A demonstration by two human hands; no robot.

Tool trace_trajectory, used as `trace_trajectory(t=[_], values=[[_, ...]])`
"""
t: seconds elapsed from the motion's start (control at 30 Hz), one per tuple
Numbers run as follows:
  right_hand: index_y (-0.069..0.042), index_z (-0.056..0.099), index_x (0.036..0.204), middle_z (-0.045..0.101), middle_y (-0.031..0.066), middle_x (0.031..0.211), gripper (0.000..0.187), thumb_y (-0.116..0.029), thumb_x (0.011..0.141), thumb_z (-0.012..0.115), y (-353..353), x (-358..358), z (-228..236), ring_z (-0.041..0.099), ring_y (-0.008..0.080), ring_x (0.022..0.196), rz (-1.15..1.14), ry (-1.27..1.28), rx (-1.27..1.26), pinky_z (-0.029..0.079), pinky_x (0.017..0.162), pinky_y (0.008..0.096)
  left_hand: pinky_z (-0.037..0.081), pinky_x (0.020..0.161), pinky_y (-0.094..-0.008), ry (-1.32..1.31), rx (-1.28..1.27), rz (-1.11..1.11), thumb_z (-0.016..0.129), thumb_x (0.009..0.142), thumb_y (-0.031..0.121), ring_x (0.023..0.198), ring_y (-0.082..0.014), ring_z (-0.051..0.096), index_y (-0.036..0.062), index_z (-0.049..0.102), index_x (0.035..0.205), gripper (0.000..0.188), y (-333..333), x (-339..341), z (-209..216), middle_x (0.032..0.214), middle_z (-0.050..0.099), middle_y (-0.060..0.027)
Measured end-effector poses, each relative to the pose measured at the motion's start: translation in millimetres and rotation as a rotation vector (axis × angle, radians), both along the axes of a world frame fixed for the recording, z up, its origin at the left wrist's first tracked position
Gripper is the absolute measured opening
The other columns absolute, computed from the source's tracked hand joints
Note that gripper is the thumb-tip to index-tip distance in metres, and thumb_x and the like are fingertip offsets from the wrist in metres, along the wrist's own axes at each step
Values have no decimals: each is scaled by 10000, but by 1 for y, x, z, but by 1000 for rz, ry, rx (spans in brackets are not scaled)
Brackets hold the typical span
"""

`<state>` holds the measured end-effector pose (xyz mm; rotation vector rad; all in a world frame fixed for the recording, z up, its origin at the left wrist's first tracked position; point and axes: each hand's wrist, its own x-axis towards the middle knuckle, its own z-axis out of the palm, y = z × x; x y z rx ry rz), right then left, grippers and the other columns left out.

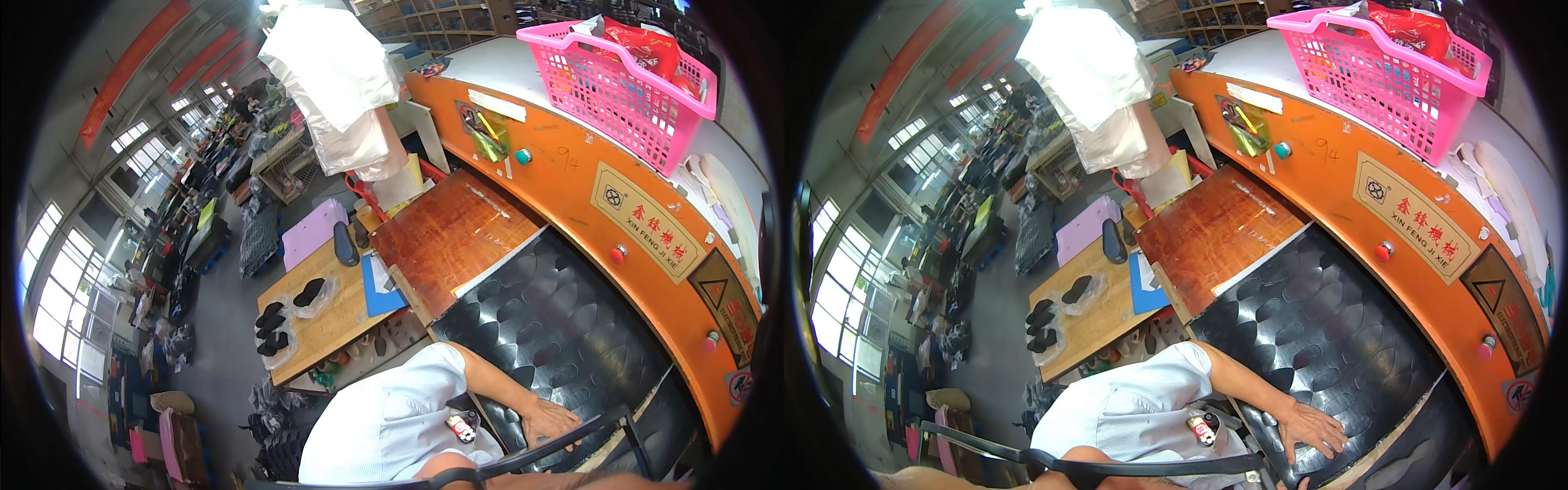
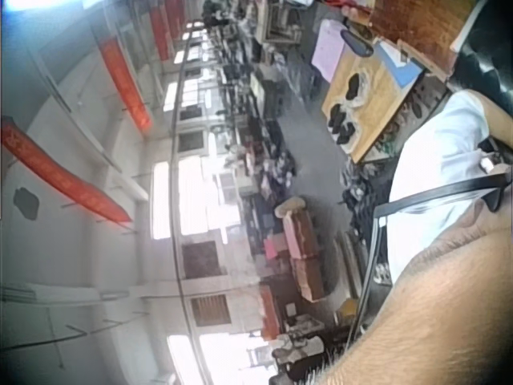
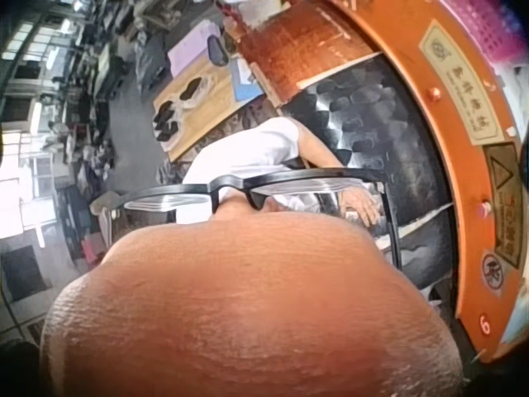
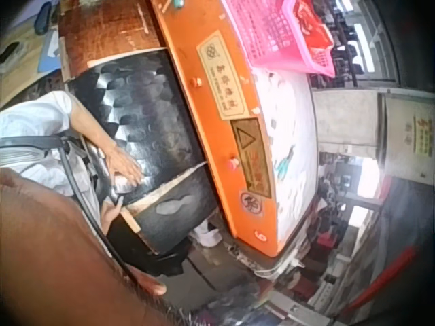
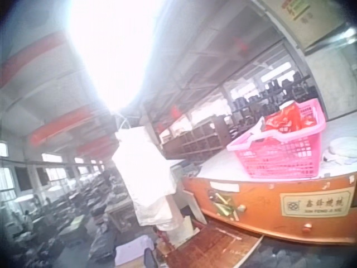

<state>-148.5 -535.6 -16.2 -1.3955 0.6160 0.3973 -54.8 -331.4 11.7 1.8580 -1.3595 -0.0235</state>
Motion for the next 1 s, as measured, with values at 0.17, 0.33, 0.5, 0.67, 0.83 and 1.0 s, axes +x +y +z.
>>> trace_trajectory(t=[0.17,0.33,0.5,0.67,0.83,1.0], values=[[58,727,1136,740,151,1093,513,-440,1027,666,9,-4,1,656,242,1010,-25,53,110,502,939,344,258,1243,-627,-98,42,-24,797,737,731,1511,-491,357,34,595,1423,999,0,1,-13,1554,465,-269],[46,721,1158,735,130,1117,533,-466,1022,667,11,-10,1,648,228,1042,-64,93,192,488,963,330,244,1234,-641,-153,36,-11,761,774,750,1508,-514,347,43,599,1412,965,-1,-2,-20,1545,464,-287],[35,715,1179,730,109,1141,553,-492,1018,669,6,-20,1,640,215,1074,-101,129,241,474,986,317,317,1181,-607,-246,78,71,778,802,413,1453,-476,422,77,610,1389,697,-13,-1,-28,1505,500,-251],[24,709,1201,726,88,1165,575,-518,1013,670,5,-35,10,632,201,1106,-189,112,260,460,1010,303,360,1144,-566,-170,62,156,746,797,266,1428,-425,461,67,623,1342,593,-23,1,-16,1480,534,-226],[0,728,1164,710,119,1229,364,-317,988,702,23,-44,36,609,191,1233,-421,40,137,406,1113,450,432,1119,-500,-21,-35,155,727,814,205,1351,-356,535,46,676,1207,427,-21,2,24,1325,639,-155],[60,705,1217,756,191,1199,388,-265,1006,694,34,-42,48,687,250,1170,-457,-19,162,440,1104,495,543,571,-439,545,30,544,466,1123,269,595,-343,669,-30,694,1077,379,-1,30,33,736,694,-129]])
